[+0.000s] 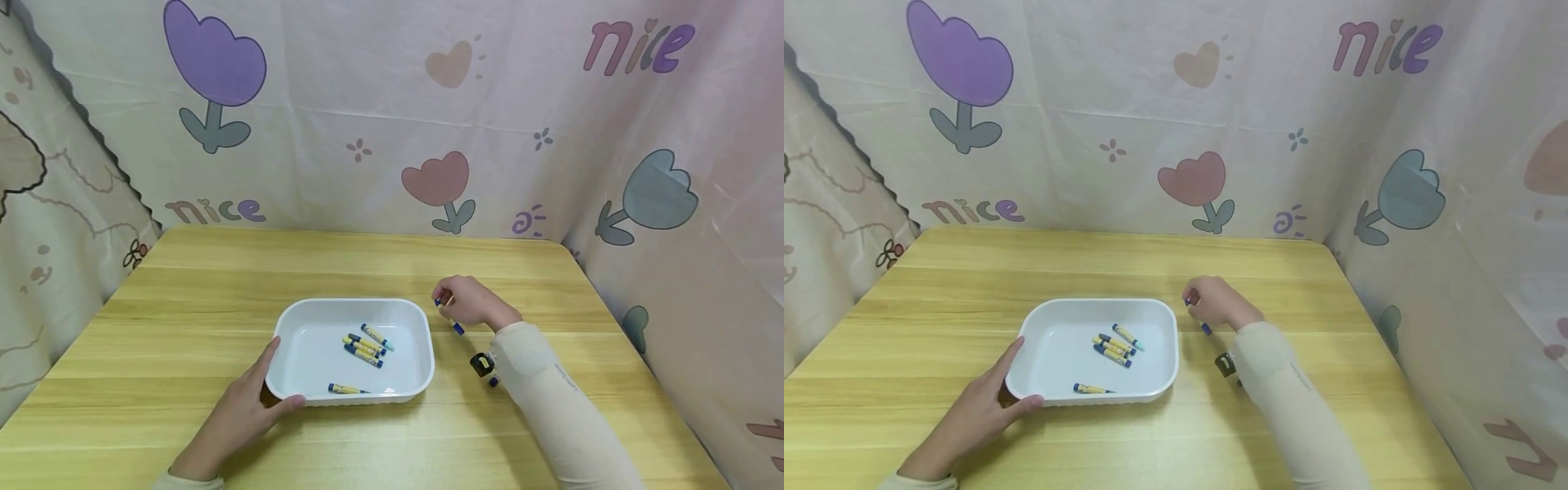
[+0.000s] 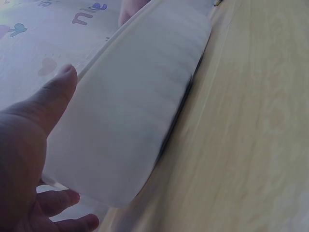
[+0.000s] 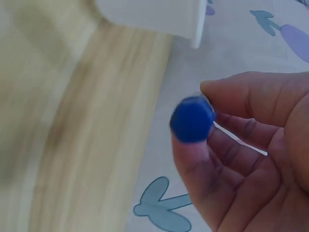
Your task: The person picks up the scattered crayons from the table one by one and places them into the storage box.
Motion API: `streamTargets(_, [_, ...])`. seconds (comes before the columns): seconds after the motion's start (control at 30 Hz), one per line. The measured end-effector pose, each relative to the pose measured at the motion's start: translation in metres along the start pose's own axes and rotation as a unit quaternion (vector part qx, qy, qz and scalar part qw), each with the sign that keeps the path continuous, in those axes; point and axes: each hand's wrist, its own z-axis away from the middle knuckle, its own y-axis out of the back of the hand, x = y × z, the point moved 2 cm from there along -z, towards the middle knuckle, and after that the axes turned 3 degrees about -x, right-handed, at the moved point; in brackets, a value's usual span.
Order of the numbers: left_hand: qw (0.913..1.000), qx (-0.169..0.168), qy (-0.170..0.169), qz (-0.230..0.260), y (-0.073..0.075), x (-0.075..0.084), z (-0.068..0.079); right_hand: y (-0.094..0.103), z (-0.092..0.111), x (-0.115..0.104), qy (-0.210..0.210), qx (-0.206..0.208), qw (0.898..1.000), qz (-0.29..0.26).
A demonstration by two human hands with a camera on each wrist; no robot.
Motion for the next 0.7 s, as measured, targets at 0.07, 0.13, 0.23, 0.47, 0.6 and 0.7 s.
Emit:
streamTargets(0.07, [1.0, -0.001, 0.003, 0.0, 0.0, 0.0, 0.0, 0.001, -0.002, -0.005, 0.003, -0.002, 1.0, -0.003])
streamTargets(0.13, [1.0, -0.002, 0.005, 0.0, 0.0, 0.0, 0.0, 0.002, -0.004, -0.01, 0.006, -0.004, 1.0, -0.003])
streamTargets(0.23, [0.9999, -0.005, 0.01, 0.001, 0.001, 0.0, 0.0, 0.003, -0.007, -0.018, 0.013, -0.004, 1.0, 0.002])
streamTargets(0.47, [0.9999, -0.009, 0.012, 0.002, 0.001, 0.002, 0.0, 0.003, -0.016, -0.04, 0.028, -0.006, 0.999, 0.017])
streamTargets(0.6, [0.9999, -0.008, 0.012, 0.0, 0.001, 0.002, 0.0, -0.001, -0.021, -0.052, 0.027, -0.014, 0.999, 0.014])
streamTargets(0.7, [0.9999, -0.008, 0.011, 0.0, 0.001, 0.002, 0.0, -0.007, -0.026, -0.06, 0.024, -0.021, 0.999, 0.01])
